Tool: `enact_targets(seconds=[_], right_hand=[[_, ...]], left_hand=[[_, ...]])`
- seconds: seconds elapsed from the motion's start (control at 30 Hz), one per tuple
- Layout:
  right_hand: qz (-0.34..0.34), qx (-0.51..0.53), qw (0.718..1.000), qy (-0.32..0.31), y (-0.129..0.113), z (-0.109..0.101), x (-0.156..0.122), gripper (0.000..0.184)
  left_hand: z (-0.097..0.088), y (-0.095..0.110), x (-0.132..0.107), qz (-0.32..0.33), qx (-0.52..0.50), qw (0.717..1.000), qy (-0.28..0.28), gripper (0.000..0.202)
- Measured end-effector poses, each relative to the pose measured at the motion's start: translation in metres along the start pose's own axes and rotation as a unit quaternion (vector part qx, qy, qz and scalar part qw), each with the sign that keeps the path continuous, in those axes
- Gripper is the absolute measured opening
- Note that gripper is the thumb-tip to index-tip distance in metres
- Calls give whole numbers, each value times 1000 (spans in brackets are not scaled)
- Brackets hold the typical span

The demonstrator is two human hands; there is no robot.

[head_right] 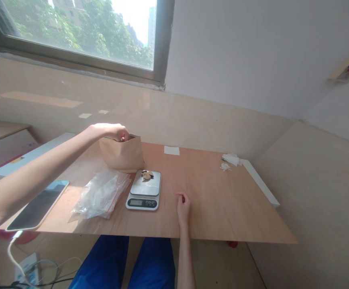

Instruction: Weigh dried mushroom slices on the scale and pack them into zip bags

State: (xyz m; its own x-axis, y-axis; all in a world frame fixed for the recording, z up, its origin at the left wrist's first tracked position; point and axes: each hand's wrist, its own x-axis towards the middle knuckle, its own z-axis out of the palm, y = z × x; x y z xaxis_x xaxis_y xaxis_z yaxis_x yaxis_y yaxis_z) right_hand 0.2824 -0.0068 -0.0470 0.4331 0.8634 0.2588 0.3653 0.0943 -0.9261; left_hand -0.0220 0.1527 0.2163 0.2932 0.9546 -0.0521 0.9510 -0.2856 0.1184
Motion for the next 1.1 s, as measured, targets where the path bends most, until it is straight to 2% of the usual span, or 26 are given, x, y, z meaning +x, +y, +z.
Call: enact_targets(seconds=[0.07,0.1,0.17,0.23,0.27,0.3,0.33,0.4,0.47,0.57,0.63,0.7,0.83,0.93,1.03,1.1], right_hand=[[-4,-3,1000,1,1,0,0,25],[-6,-5,1000,1,1,-1,-1,26],[-7,-8,1000,-1,2,-1,-1,26],[-8,-9,1000,-4,2,-2,-1,26],[-7,-10,1000,-5,2,-2,-2,26],[-6,-10,1000,-4,1,-2,-2,26],[-5,-10,1000,-3,1,-2,-2,26],[-5,-9,1000,0,1,-2,-2,25],[-8,-8,1000,1,1,-1,-2,25],[-11,-7,1000,0,2,-1,-3,26],[-10,-7,1000,-3,3,-1,-3,26],[-7,-7,1000,-7,4,-1,-2,26],[-3,-7,1000,-10,3,-2,-2,26],[-2,-6,1000,-7,3,-1,-1,25],[5,-3,1000,-10,4,-1,-1,25],[7,-3,1000,-10,4,-1,-1,25]], left_hand=[[-14,2,-8,16,19,999,-31,18],[-20,4,-13,28,19,999,-16,21],[-26,11,-24,61,-2,996,66,28],[-19,22,-35,100,-39,985,137,34],[-9,28,-41,122,-57,979,154,37],[4,35,-47,141,-74,976,147,39],[21,42,-52,171,-76,974,128,39],[63,53,-64,255,-66,963,56,34],[106,60,-74,316,-61,947,20,30],[161,58,-88,339,-68,937,48,33],[184,53,-94,321,-72,941,80,37],[198,47,-98,291,-68,949,97,40],[209,41,-97,284,-66,952,89,41],[210,41,-96,280,-75,954,77,35],[194,41,-96,270,-82,955,93,33],[170,39,-93,244,-95,954,143,34]])
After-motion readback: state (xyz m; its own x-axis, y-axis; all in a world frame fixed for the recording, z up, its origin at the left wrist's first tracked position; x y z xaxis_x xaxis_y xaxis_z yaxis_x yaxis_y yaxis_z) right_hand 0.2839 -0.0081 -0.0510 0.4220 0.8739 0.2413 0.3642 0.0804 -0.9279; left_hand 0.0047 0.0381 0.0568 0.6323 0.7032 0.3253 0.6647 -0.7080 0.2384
